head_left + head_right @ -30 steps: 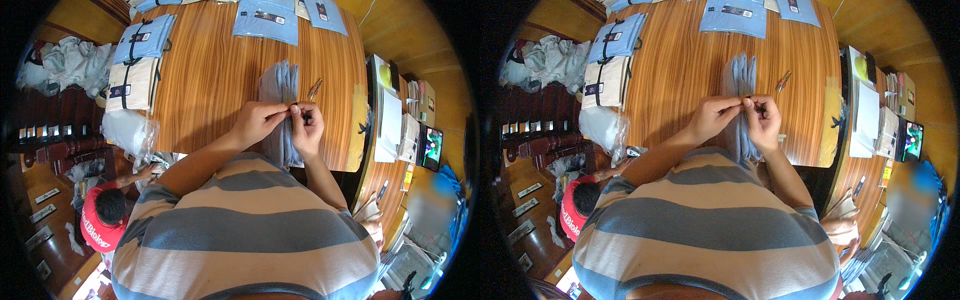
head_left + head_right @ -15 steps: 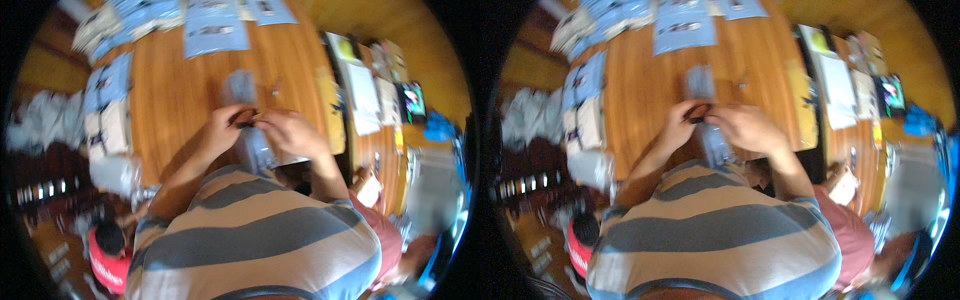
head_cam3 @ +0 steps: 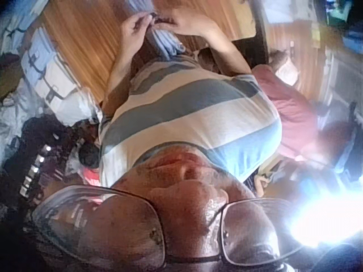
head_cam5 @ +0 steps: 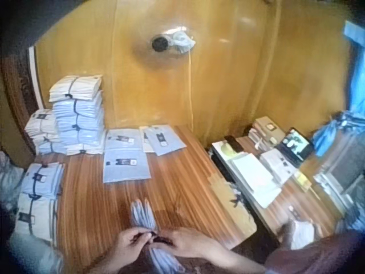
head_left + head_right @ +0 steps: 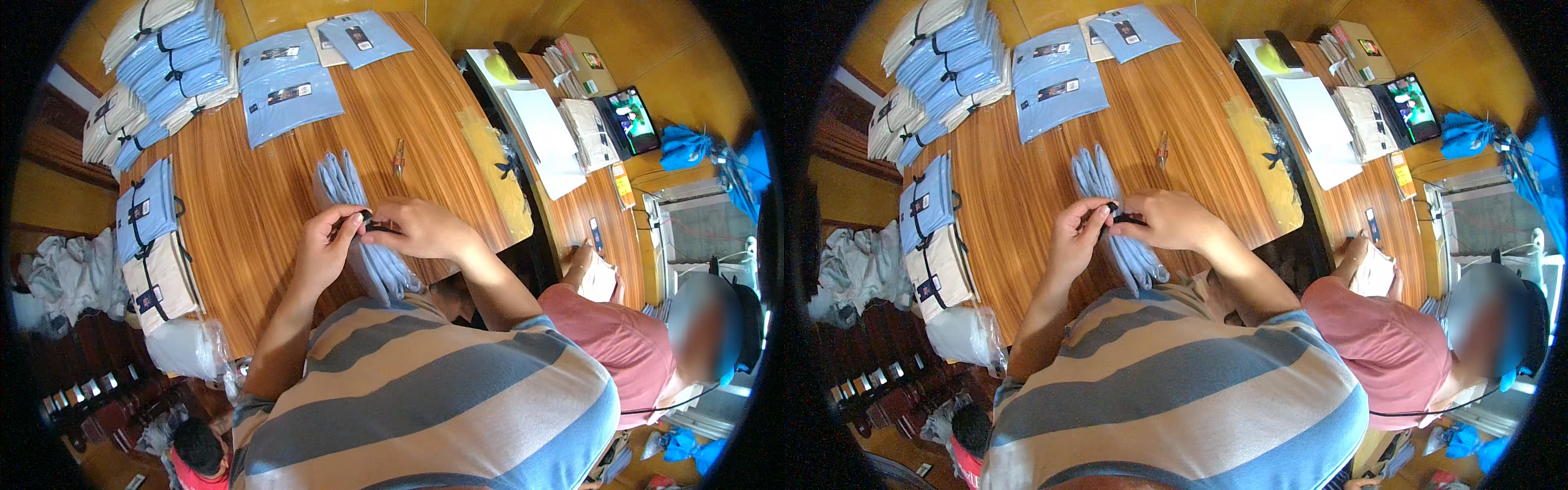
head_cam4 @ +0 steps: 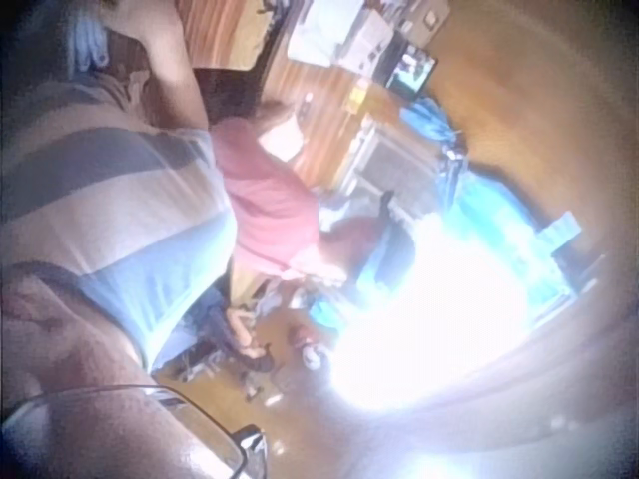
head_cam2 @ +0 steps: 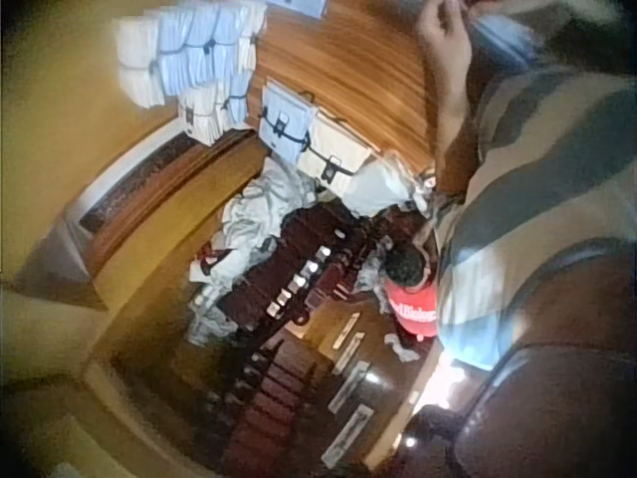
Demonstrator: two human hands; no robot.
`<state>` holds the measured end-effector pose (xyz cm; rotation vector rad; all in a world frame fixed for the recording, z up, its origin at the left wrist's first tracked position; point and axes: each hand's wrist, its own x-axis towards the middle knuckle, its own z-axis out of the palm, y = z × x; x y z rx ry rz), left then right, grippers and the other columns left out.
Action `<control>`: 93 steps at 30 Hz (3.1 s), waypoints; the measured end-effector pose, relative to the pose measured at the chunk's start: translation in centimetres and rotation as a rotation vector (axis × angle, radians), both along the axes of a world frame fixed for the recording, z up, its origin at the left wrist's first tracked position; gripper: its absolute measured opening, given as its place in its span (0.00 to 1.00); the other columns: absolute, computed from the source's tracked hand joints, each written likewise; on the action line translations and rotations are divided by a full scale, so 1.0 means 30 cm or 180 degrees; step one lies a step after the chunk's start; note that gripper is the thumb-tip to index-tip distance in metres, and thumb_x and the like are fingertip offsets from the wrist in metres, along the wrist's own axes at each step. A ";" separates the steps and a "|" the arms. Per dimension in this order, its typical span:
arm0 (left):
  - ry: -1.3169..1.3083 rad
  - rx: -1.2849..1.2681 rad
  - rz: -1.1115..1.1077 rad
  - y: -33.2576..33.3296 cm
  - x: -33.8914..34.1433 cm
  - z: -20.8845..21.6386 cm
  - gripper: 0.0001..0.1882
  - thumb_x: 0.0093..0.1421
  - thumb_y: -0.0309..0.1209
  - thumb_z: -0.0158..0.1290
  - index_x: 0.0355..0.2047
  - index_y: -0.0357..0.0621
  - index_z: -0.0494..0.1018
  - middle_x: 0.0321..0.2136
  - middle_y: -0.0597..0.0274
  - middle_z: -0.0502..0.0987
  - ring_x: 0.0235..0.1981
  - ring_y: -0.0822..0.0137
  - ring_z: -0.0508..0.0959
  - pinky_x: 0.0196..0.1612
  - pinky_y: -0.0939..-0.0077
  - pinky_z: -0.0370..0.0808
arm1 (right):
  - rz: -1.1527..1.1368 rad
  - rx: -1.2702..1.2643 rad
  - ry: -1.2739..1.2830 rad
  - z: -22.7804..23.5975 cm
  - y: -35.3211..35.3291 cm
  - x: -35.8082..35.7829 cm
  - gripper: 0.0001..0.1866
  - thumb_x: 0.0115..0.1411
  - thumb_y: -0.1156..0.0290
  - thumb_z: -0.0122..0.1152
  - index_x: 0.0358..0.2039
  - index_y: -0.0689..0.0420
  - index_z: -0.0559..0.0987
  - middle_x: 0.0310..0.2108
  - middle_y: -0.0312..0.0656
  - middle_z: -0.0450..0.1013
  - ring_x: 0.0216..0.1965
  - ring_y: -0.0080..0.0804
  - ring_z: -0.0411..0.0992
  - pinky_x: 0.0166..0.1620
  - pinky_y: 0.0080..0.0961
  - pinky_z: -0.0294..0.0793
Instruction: The person wraps black straps around folded blue shirts and secures them with a plastic clip before placing them in a pile.
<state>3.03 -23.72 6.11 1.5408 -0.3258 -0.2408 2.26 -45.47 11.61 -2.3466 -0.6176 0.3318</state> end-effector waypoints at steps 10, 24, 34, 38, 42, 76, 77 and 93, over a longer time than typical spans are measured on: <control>-0.0843 0.0547 0.0084 -0.004 -0.015 0.020 0.09 0.68 0.26 0.56 0.45 0.33 0.79 0.31 0.58 0.81 0.34 0.62 0.81 0.41 0.70 0.77 | 0.0142 -0.0990 -0.0916 0.167 0.067 -0.056 0.10 0.65 0.69 0.53 0.40 0.61 0.78 0.23 0.50 0.79 0.27 0.50 0.81 0.27 0.45 0.79; -0.1040 0.1692 -0.1066 0.049 0.021 0.213 0.06 0.63 0.26 0.57 0.35 0.34 0.80 0.37 0.48 0.78 0.39 0.48 0.80 0.41 0.59 0.77 | 0.0279 -0.0861 -0.0684 0.190 0.056 -0.012 0.13 0.66 0.60 0.58 0.40 0.58 0.81 0.23 0.50 0.79 0.28 0.50 0.81 0.30 0.46 0.79; -0.2552 0.2167 -0.0895 0.066 0.031 0.231 0.05 0.58 0.24 0.60 0.35 0.37 0.80 0.35 0.53 0.78 0.38 0.52 0.81 0.40 0.61 0.80 | 0.0221 0.0280 -0.0089 0.162 0.014 -0.014 0.11 0.68 0.64 0.60 0.44 0.58 0.79 0.21 0.45 0.79 0.25 0.43 0.80 0.29 0.39 0.77; -0.2859 0.2201 -0.0655 0.068 0.017 0.218 0.10 0.55 0.24 0.60 0.38 0.39 0.81 0.37 0.57 0.80 0.41 0.58 0.83 0.41 0.68 0.83 | -0.0264 0.1438 0.0913 0.078 0.003 -0.002 0.12 0.73 0.65 0.55 0.47 0.60 0.78 0.21 0.38 0.78 0.23 0.28 0.77 0.28 0.28 0.75; -0.4149 0.2008 -0.0411 0.074 0.014 0.155 0.11 0.55 0.27 0.62 0.40 0.41 0.82 0.42 0.63 0.83 0.41 0.65 0.83 0.41 0.71 0.84 | -0.0259 0.2109 0.1871 -0.036 -0.007 -0.002 0.13 0.75 0.64 0.53 0.49 0.60 0.77 0.24 0.35 0.76 0.23 0.21 0.74 0.28 0.22 0.75; -0.2490 0.0939 0.0463 0.034 -0.063 0.041 0.13 0.53 0.17 0.63 0.39 0.41 0.83 0.33 0.60 0.81 0.33 0.65 0.79 0.37 0.73 0.78 | -0.0716 0.1819 0.1852 -0.007 0.033 0.040 0.07 0.67 0.75 0.59 0.40 0.66 0.78 0.22 0.40 0.76 0.20 0.25 0.77 0.25 0.23 0.73; -0.2098 0.0673 0.0433 0.039 -0.065 0.035 0.12 0.56 0.17 0.62 0.40 0.40 0.82 0.34 0.58 0.81 0.34 0.65 0.80 0.38 0.74 0.77 | -0.0664 0.1688 0.1670 0.000 0.033 0.034 0.07 0.67 0.75 0.59 0.41 0.65 0.78 0.23 0.41 0.77 0.21 0.27 0.78 0.26 0.25 0.74; -0.0001 0.0305 -0.0227 0.098 0.027 0.011 0.05 0.58 0.24 0.68 0.34 0.37 0.84 0.29 0.65 0.77 0.33 0.74 0.77 0.37 0.78 0.71 | -0.0063 -0.0106 -0.0502 0.021 0.049 -0.057 0.11 0.66 0.69 0.61 0.44 0.57 0.71 0.21 0.48 0.77 0.24 0.53 0.78 0.27 0.46 0.76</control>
